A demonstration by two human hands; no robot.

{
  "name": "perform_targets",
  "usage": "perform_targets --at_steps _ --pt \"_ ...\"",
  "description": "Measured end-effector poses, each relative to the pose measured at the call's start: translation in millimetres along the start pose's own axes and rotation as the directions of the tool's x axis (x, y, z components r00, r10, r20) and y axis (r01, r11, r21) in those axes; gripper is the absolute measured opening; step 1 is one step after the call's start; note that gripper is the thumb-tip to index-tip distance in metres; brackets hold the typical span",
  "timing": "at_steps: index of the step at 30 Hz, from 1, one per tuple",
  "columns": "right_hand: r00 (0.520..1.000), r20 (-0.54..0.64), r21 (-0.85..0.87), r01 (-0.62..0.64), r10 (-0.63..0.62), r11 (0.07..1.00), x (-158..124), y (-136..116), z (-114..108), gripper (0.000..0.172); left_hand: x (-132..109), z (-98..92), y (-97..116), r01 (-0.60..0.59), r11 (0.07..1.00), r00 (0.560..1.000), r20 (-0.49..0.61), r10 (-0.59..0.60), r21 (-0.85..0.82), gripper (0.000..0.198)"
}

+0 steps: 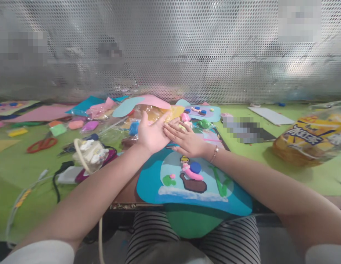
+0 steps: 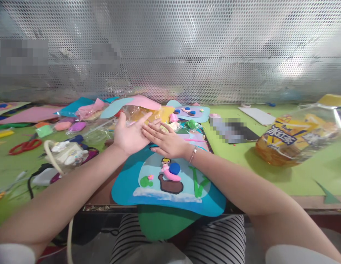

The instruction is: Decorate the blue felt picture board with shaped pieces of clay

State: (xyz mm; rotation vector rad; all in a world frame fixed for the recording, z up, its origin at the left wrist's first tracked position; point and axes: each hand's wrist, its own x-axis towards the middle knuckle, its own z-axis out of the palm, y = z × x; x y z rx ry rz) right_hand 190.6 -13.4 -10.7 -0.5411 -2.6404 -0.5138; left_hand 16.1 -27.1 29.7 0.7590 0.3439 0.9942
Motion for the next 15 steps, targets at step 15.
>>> perform_targets --at_steps 15 --pt "0.998 0.000 -0.016 0.058 -0.058 0.998 -0.2 3.5 0.4 0.062 -1.2 -0.2 -0.8 0.000 1.000 1.000 0.028 0.001 -0.021 0.090"
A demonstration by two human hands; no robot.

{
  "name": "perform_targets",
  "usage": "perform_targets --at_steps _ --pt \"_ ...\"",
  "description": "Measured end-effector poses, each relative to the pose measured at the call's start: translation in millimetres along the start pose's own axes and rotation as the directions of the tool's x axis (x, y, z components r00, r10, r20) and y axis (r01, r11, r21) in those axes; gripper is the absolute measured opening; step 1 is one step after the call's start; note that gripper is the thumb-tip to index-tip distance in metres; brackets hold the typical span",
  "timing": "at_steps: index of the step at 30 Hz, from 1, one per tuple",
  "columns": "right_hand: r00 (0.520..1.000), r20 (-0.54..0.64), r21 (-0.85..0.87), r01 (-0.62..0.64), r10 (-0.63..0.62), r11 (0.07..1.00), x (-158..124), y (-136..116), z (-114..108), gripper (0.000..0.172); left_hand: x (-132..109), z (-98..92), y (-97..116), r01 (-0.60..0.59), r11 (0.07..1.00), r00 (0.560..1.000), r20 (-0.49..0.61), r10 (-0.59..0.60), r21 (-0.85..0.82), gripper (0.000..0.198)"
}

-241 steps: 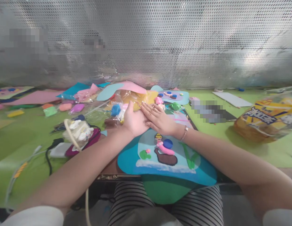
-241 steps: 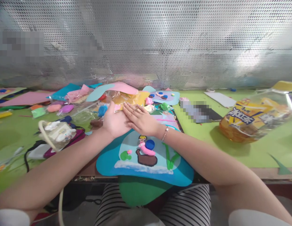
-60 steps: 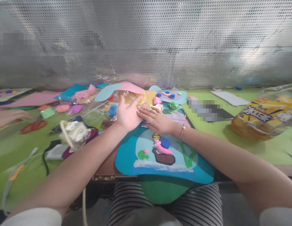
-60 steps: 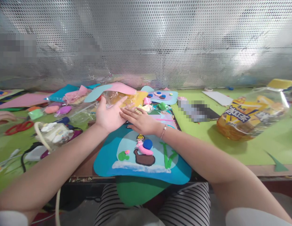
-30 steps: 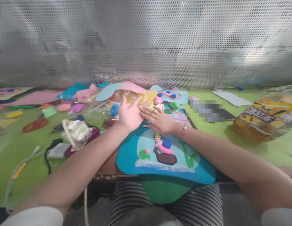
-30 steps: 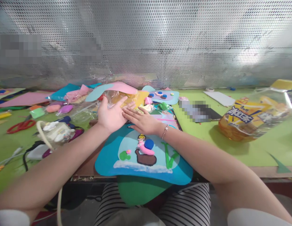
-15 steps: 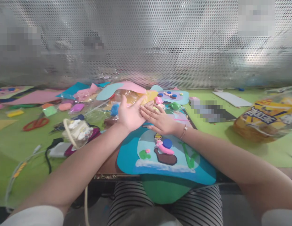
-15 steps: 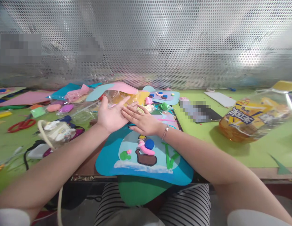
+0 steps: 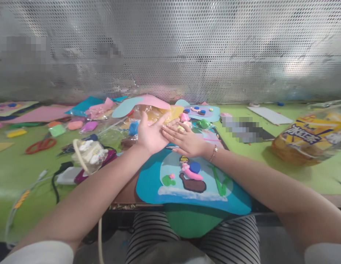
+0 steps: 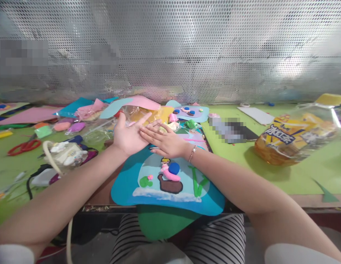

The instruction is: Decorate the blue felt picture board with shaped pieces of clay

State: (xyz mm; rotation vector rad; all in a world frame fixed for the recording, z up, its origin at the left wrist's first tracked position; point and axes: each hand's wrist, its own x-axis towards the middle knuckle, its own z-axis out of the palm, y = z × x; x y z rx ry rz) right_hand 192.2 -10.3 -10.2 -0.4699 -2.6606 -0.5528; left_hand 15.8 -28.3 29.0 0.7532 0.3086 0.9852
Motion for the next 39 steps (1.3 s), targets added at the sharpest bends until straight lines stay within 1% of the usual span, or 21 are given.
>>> perform_targets --at_steps 4,6,9,12,14,17,19,23,25,27,30,32,35,39 --pt "1.000 -0.005 -0.035 0.015 -0.015 0.999 -3.1 6.5 0.9 0.061 0.7 -2.8 7.4 -0.031 1.000 1.000 0.006 0.031 0.008 0.091" --pt "0.999 -0.021 -0.059 0.038 -0.039 0.998 -3.3 6.9 1.1 0.061 1.0 -3.7 7.3 -0.028 1.000 1.000 0.014 0.028 0.008 0.092" --pt "0.995 -0.049 -0.089 0.081 -0.086 0.993 -0.5 2.5 0.9 0.061 0.8 -3.1 1.4 0.023 1.000 1.000 0.015 -0.024 0.019 0.094" --pt "0.993 -0.052 -0.103 0.104 -0.109 0.989 2.1 -0.4 -0.2 0.061 0.2 -1.7 -2.3 0.069 0.996 0.998 -0.015 -0.068 0.061 0.095" --pt "0.990 -0.063 -0.110 0.116 -0.123 0.987 1.3 2.1 -1.0 0.061 0.1 -1.4 0.2 0.053 0.994 0.999 -0.013 -0.051 0.095 0.095" --pt "0.988 -0.071 -0.121 0.130 -0.140 0.984 -2.3 8.8 -1.6 0.060 0.4 -1.9 6.6 -0.018 0.990 1.000 0.008 0.017 0.140 0.092" --pt "0.988 -0.064 -0.124 0.134 -0.142 0.983 -3.7 10.5 -1.6 0.060 0.8 -2.6 7.1 -0.029 0.988 1.000 0.007 0.028 0.150 0.092" --pt "0.985 -0.055 -0.115 0.159 -0.166 0.981 -0.7 4.6 -1.9 0.057 0.8 -4.0 -2.5 0.077 0.991 0.997 -0.042 -0.073 0.109 0.096" --pt "0.983 -0.051 -0.105 0.169 -0.175 0.980 0.9 2.1 -2.4 0.055 0.3 -3.6 -5.9 0.111 0.989 0.993 -0.049 -0.106 0.102 0.095" --pt "0.984 -0.054 -0.099 0.167 -0.172 0.981 0.7 2.9 -3.0 0.055 -0.1 -2.4 -5.0 0.097 0.990 0.995 -0.029 -0.094 0.100 0.093" --pt "0.985 -0.069 -0.103 0.149 -0.156 0.984 -2.7 8.4 -3.1 0.057 -0.2 -0.7 1.6 0.023 0.996 1.000 0.008 -0.024 0.088 0.092" --pt "0.985 -0.074 -0.111 0.145 -0.153 0.983 -4.9 11.5 -2.4 0.058 0.3 -0.2 5.4 -0.006 0.997 1.000 0.007 0.005 0.080 0.093" --pt "0.987 -0.061 -0.106 0.141 -0.148 0.984 -5.3 11.0 -1.0 0.058 1.0 -0.2 5.8 0.020 0.997 0.999 -0.045 -0.017 0.072 0.093" --pt "0.990 -0.051 -0.046 0.129 -0.132 0.991 -0.8 2.8 -0.2 0.058 2.0 -2.4 -2.5 0.099 0.995 0.983 -0.157 -0.094 0.022 0.085"
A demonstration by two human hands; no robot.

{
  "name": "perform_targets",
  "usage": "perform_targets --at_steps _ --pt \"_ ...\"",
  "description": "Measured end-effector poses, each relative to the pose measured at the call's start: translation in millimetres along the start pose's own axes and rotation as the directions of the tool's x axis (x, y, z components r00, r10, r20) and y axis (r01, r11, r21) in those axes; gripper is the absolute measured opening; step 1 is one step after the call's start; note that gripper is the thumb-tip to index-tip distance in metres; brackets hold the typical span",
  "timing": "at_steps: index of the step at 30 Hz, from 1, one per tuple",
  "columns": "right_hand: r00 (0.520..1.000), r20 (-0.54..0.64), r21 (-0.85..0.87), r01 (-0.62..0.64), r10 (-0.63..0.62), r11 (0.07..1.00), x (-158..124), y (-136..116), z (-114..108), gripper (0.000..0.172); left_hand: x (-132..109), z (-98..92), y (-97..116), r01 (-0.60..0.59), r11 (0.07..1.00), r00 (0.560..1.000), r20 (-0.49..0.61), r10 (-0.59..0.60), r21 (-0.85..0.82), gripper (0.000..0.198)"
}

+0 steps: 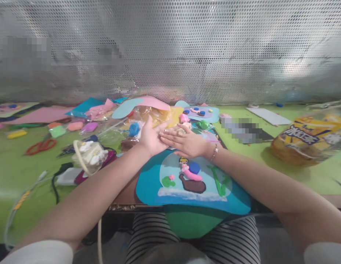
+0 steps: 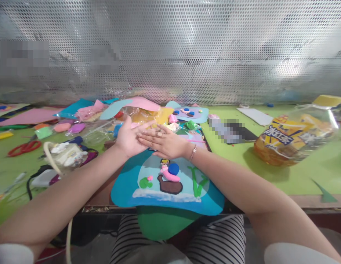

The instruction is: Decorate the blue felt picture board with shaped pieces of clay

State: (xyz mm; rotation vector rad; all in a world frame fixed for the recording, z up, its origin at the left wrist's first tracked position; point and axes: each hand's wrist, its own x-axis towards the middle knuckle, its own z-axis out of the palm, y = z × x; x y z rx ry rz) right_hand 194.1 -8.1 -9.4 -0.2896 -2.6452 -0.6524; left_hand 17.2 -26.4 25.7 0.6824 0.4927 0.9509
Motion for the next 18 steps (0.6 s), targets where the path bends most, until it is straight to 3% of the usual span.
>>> perform_targets --at_steps 5,8,12,18 --pt "0.999 0.005 0.121 -0.035 0.034 0.992 4.7 -6.9 -2.8 0.057 3.7 -4.0 -9.3 0.068 0.994 0.998 0.006 -0.068 -0.087 0.083" --pt "0.981 -0.054 0.238 -0.167 0.184 0.957 2.6 -3.8 -3.9 0.055 2.9 -2.4 -10.4 -0.028 0.987 1.000 0.002 0.029 -0.156 0.083" --pt "0.911 -0.145 0.347 -0.318 0.385 0.883 -1.0 4.3 -2.4 0.047 -1.2 3.5 -9.7 -0.079 0.980 0.995 0.044 0.089 -0.184 0.085" --pt "0.908 -0.236 0.319 -0.264 0.346 0.910 1.9 3.8 -0.7 0.030 -0.1 4.0 -11.5 -0.125 0.989 0.992 -0.005 0.125 -0.077 0.087"
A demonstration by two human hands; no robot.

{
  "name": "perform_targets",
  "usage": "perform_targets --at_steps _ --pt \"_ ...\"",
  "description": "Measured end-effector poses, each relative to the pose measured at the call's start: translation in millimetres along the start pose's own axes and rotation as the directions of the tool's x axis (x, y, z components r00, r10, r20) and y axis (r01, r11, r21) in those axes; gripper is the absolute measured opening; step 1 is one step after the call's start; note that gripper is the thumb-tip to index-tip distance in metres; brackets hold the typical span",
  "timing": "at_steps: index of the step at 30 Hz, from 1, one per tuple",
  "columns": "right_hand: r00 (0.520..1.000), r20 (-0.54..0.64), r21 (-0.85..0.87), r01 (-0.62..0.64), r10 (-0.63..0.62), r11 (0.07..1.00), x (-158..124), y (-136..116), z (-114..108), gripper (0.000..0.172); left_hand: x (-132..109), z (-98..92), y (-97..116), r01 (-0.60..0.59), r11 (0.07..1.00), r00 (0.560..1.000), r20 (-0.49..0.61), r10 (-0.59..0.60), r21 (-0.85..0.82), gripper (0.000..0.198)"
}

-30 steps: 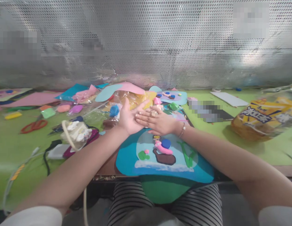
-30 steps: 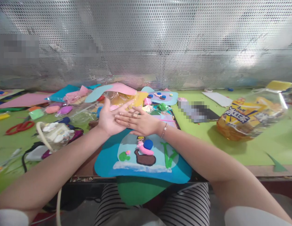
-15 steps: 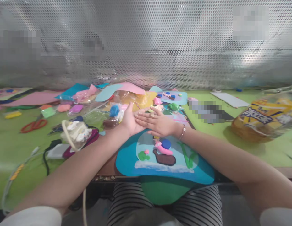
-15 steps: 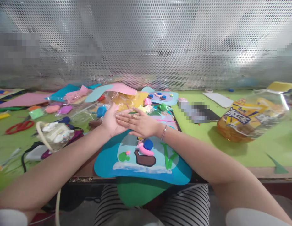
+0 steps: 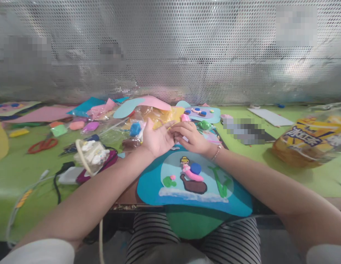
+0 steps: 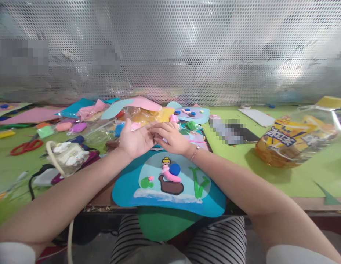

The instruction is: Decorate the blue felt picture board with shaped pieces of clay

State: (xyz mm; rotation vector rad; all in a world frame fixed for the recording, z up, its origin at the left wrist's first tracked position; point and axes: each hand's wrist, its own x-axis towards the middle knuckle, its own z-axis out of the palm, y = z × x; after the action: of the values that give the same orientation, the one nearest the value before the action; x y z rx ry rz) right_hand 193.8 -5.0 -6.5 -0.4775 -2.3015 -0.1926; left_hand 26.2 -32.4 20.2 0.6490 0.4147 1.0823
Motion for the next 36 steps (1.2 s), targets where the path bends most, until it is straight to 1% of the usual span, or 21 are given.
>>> perform_targets --at_steps 4,10,13,17,21,23,25,27,28,29,30,31,33,35,36 --pt "0.999 0.020 0.027 0.043 -0.043 0.999 1.3 -0.8 1.3 0.027 2.6 -3.3 -1.5 -0.009 0.996 1.000 -0.018 0.011 0.086 0.086" --pt "0.997 -0.012 0.167 0.072 -0.071 0.983 4.8 5.8 -0.8 0.020 2.8 -2.9 1.3 0.043 0.997 0.999 -0.029 -0.041 0.057 0.084" --pt "0.998 -0.014 0.197 0.060 -0.058 0.979 6.5 6.5 -1.6 0.021 3.9 -3.4 2.7 0.083 0.995 0.997 -0.007 -0.083 0.057 0.082" --pt "0.999 -0.021 0.224 0.042 -0.039 0.974 7.3 7.2 0.5 0.023 5.4 -4.2 3.8 0.109 0.993 0.994 0.023 -0.111 0.051 0.080" --pt "0.999 -0.045 0.259 0.017 -0.006 0.966 7.7 7.2 3.0 0.024 5.9 -4.6 5.5 0.119 0.992 0.993 0.024 -0.120 0.046 0.075" --pt "0.998 -0.059 0.281 -0.016 0.034 0.960 7.7 6.6 3.2 0.024 6.6 -5.5 6.5 0.125 0.990 0.991 0.031 -0.127 0.062 0.071" --pt "0.994 -0.055 0.303 -0.076 0.097 0.950 6.8 6.7 3.3 0.024 8.3 -7.1 6.9 0.152 0.981 0.988 0.019 -0.155 0.123 0.063" --pt "0.987 -0.022 0.315 -0.142 0.157 0.938 4.4 8.5 4.0 0.023 11.3 -9.7 5.9 0.159 0.956 0.987 -0.057 -0.150 0.247 0.048" --pt "0.985 0.009 0.319 -0.169 0.175 0.933 2.7 10.0 4.9 0.023 13.2 -11.4 4.7 0.144 0.932 0.987 -0.112 -0.113 0.333 0.039" --pt "0.982 0.044 0.322 -0.189 0.184 0.928 0.6 12.0 6.2 0.023 15.3 -13.3 3.3 0.107 0.895 0.986 -0.163 -0.039 0.433 0.031" --pt "0.978 0.084 0.324 -0.208 0.191 0.923 -1.6 14.1 7.9 0.022 17.3 -15.5 1.8 0.060 0.839 0.979 -0.194 0.055 0.541 0.025" --pt "0.972 0.129 0.325 -0.227 0.195 0.918 -3.8 16.2 9.9 0.022 19.3 -17.9 0.3 0.018 0.765 0.972 -0.192 0.139 0.644 0.023" --pt "0.956 0.213 0.323 -0.265 0.203 0.909 -7.7 20.0 14.2 0.022 22.9 -23.4 -1.9 -0.046 0.595 0.960 -0.129 0.248 0.802 0.023" --pt "0.936 0.272 0.322 -0.308 0.224 0.895 -10.3 22.6 17.9 0.019 25.4 -28.9 -3.0 -0.099 0.453 0.952 -0.048 0.301 0.886 0.023" --pt "0.926 0.290 0.326 -0.334 0.242 0.884 -11.0 23.4 19.3 0.018 26.2 -31.1 -3.2 -0.121 0.400 0.947 -0.016 0.321 0.908 0.024"
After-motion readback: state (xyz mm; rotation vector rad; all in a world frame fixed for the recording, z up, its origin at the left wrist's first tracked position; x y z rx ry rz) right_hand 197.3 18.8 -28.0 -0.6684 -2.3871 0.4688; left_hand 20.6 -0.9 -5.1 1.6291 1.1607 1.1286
